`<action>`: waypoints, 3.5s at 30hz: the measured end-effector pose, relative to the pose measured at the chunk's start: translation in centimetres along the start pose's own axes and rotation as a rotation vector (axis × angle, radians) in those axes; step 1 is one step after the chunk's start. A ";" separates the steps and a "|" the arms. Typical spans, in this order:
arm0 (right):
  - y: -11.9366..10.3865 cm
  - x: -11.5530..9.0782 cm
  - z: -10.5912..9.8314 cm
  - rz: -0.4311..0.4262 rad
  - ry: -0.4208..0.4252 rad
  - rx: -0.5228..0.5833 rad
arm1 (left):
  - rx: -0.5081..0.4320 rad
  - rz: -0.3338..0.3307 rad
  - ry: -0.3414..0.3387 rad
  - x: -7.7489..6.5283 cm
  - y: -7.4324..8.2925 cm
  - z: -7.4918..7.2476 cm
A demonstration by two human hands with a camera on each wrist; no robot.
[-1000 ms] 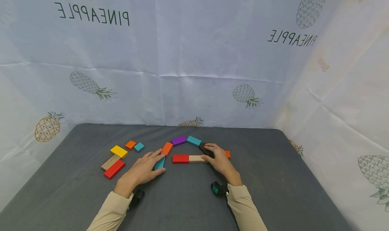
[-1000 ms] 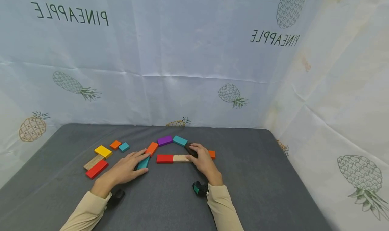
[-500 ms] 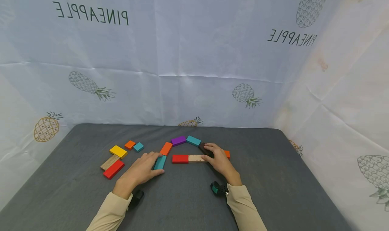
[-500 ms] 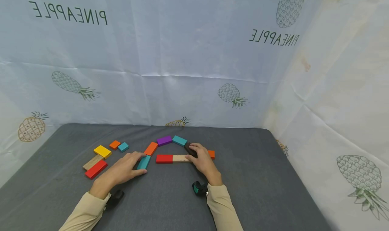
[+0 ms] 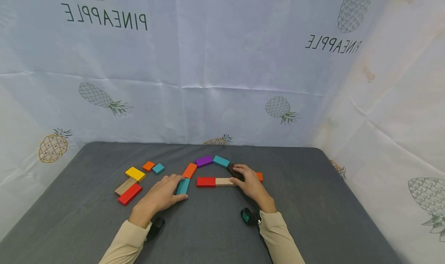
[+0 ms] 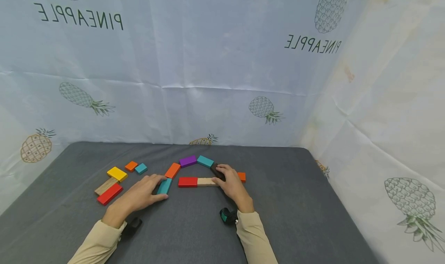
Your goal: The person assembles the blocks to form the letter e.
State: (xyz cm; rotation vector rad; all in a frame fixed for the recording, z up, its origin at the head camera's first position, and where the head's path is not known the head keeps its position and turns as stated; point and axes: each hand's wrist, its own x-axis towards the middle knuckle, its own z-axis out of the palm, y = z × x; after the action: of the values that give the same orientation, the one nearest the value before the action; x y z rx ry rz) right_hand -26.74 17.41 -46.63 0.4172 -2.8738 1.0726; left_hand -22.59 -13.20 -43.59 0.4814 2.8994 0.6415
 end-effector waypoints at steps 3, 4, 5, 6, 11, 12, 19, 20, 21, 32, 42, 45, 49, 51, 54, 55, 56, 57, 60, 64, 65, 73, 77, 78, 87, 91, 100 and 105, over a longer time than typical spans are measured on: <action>0.0 0.0 0.0 -0.001 0.000 -0.006 | 0.006 -0.005 0.000 0.0 0.0 0.0; 0.0 0.0 0.0 -0.001 -0.001 -0.007 | 0.009 -0.006 0.000 0.0 0.0 0.1; 0.0 0.0 0.0 -0.002 -0.001 -0.009 | 0.010 -0.007 -0.002 0.0 0.0 0.1; 0.0 0.0 0.0 -0.003 -0.002 -0.012 | 0.010 -0.006 -0.004 0.1 0.0 0.1; 0.0 -0.1 -0.1 -0.012 -0.011 -0.017 | 0.000 -0.012 -0.017 0.2 -0.1 0.0; -0.1 -0.1 -0.2 -0.016 -0.011 -0.015 | -0.002 -0.011 -0.019 0.2 -0.1 0.0; -0.4 -0.1 -0.4 -0.050 -0.013 -0.031 | -0.010 -0.012 -0.020 0.2 -0.1 0.0; -0.4 -0.1 -0.4 -0.064 -0.013 -0.034 | -0.010 -0.012 -0.018 0.2 -0.1 0.0; -0.5 -0.1 -0.4 -0.073 -0.018 -0.035 | -0.010 -0.010 -0.015 0.1 -0.1 0.0; -0.5 -0.3 -0.3 -0.155 -0.050 -0.058 | -0.003 -0.006 -0.001 0.0 0.0 0.0; 0.0 -0.3 -1.7 -0.129 -0.043 -0.066 | -0.002 -0.012 0.005 -0.1 0.0 0.1; 0.5 -0.5 -2.5 -0.106 -0.024 -0.070 | -0.008 -0.016 0.003 -0.1 0.1 0.1; 1.4 -0.7 -3.7 -0.071 -0.029 -0.052 | -0.016 -0.011 0.000 -0.1 0.1 0.0; 1.8 -0.8 -4.2 -0.045 -0.036 -0.046 | -0.017 -0.005 -0.001 -0.1 0.1 -0.1; 2.5 -1.0 -4.9 -0.010 -0.046 -0.052 | -0.016 0.006 0.001 0.0 0.0 -0.2; 2.6 -1.1 -5.1 0.003 -0.048 -0.056 | -0.018 0.011 0.004 0.1 -0.1 -0.2; 2.8 -1.2 -5.3 0.007 -0.051 -0.069 | -0.020 0.016 0.006 0.1 -0.1 -0.2; 3.0 -1.3 -5.4 0.010 -0.052 -0.082 | -0.016 0.026 0.009 0.1 -0.2 -0.2; 3.4 -1.6 -5.9 0.034 -0.057 -0.104 | -0.009 0.049 0.009 0.2 -0.3 -0.1; 3.5 -1.8 -6.2 0.071 -0.070 -0.116 | 0.012 0.064 -0.001 0.1 -0.4 0.0; 3.5 -1.9 -6.3 0.079 -0.072 -0.113 | 0.014 0.063 -0.003 0.1 -0.4 0.0; 3.3 -1.8 -6.1 0.132 -0.082 -0.091 | 0.027 0.056 -0.005 0.0 -0.3 0.1; 3.1 -1.7 -5.9 0.132 -0.084 -0.099 | 0.023 0.054 -0.004 -0.1 -0.3 0.2; 3.1 -1.7 -5.9 0.127 -0.082 -0.105 | 0.023 0.053 -0.004 -0.1 -0.3 0.2; 2.4 -1.7 -5.7 0.048 -0.057 -0.089 | 0.023 0.056 -0.001 -0.1 -0.3 0.2; 1.9 -1.5 -5.5 0.021 -0.063 -0.060 | 0.022 0.057 -0.003 0.0 -0.3 0.2; 0.7 -1.1 -4.5 0.020 -0.109 -0.008 | 0.027 0.063 -0.007 0.0 -0.3 0.1; 0.5 -1.0 -3.9 -0.003 -0.099 -0.024 | 0.031 0.061 -0.003 0.0 -0.3 0.2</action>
State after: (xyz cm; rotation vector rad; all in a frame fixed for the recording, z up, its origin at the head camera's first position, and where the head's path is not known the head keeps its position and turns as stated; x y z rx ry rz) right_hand -26.12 20.52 -44.07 0.4856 -2.9672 1.0451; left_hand -22.65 -13.39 -43.93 0.5757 2.9060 0.6047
